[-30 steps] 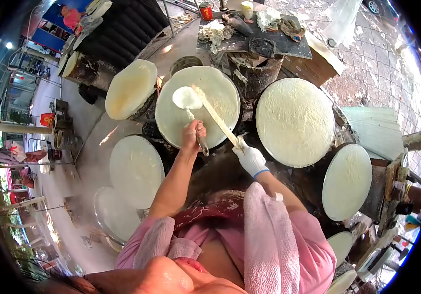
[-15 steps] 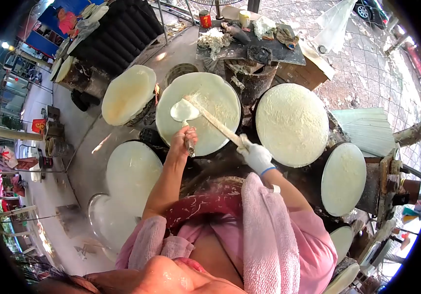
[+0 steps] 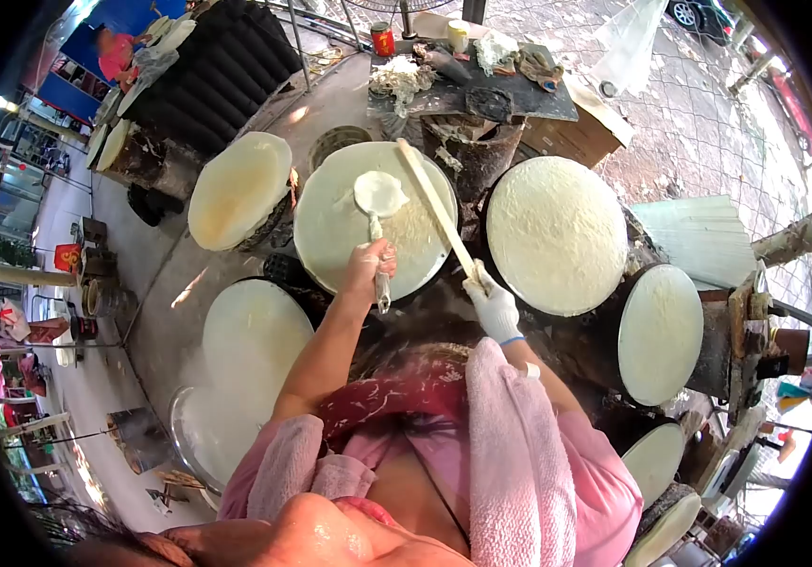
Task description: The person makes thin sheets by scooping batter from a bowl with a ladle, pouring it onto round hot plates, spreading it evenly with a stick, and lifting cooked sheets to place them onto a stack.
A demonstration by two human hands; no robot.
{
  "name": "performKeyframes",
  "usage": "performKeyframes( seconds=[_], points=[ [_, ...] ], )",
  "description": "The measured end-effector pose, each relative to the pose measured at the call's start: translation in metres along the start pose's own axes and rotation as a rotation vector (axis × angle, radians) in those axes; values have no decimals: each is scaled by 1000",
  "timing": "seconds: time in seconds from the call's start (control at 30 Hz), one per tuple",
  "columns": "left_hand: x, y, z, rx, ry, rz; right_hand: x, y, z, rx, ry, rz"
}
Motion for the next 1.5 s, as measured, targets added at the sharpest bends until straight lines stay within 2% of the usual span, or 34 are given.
performKeyframes(
  seconds=[0.03,0.07,0.1,0.2,0.3,0.37,0.43,0.53,0.57,0.63,0.67,0.7,0.77,0.83,0.87,0.97,1.0,1.1,1.17,1.23,1.3,1.4,1.5],
  points=[
    [-3,1,3,-8,-13,-23,2,-5,19,1,-9,-16],
    [-5,2,6,-15,-24,-46,6,-15,34,-95,-188,52],
    [-5,1,9,-23,-35,-69,-5,-6,5,-42,-265,134],
    [7,-22,9,-51,-37,-126,-25,-5,-9,-76,-194,302],
    [30,-40,2,-23,-20,-156,-5,8,-10,24,-91,237],
    [40,-45,-1,51,-85,-97,17,4,45,-69,-172,136],
    [39,-46,-4,58,-86,-95,12,20,39,67,-337,176],
    [41,-46,-7,60,-123,-103,6,32,64,-117,-369,460],
    [41,-50,-13,68,-122,-114,13,33,79,-163,-356,468],
    [47,-49,-21,75,-114,-103,32,59,71,12,-311,410],
    [55,-48,-20,82,-108,-88,40,81,56,179,-269,372],
    [60,-48,-18,92,-101,-75,43,72,92,139,-273,331],
    [63,-54,-22,94,-74,-88,31,84,89,106,-399,387],
    [68,-60,-27,93,-50,-107,16,93,75,-130,-282,566],
    [70,-61,-28,77,-40,-97,16,98,67,-92,-206,601],
    [78,-67,-32,69,-4,-100,52,86,93,7,-418,646],
    [86,-65,-29,60,-11,-52,70,99,60,-16,-243,629],
    [86,-67,-29,66,27,-70,96,54,85,8,-378,363],
    [81,-64,-24,112,8,-54,70,26,47,84,-360,217],
    [73,-58,-20,148,-19,-43,14,-8,9,-54,-83,276],
    [68,-51,-15,178,-48,-35,-40,-24,-24,-205,38,423],
    [75,-42,-5,202,-152,22,-50,-34,6,-387,344,464],
    [77,-43,-2,195,-196,29,-28,-19,12,-238,305,279]
  ],
)
Point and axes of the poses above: each hand's wrist, its own y-axis towards the middle knuckle, its own x-axis out of the back of the hand, z = x × y, the point moved 5 cm from there along y, towards the middle knuckle, and after that the axes turned 11 degrees about y, right-handed, at the moved point
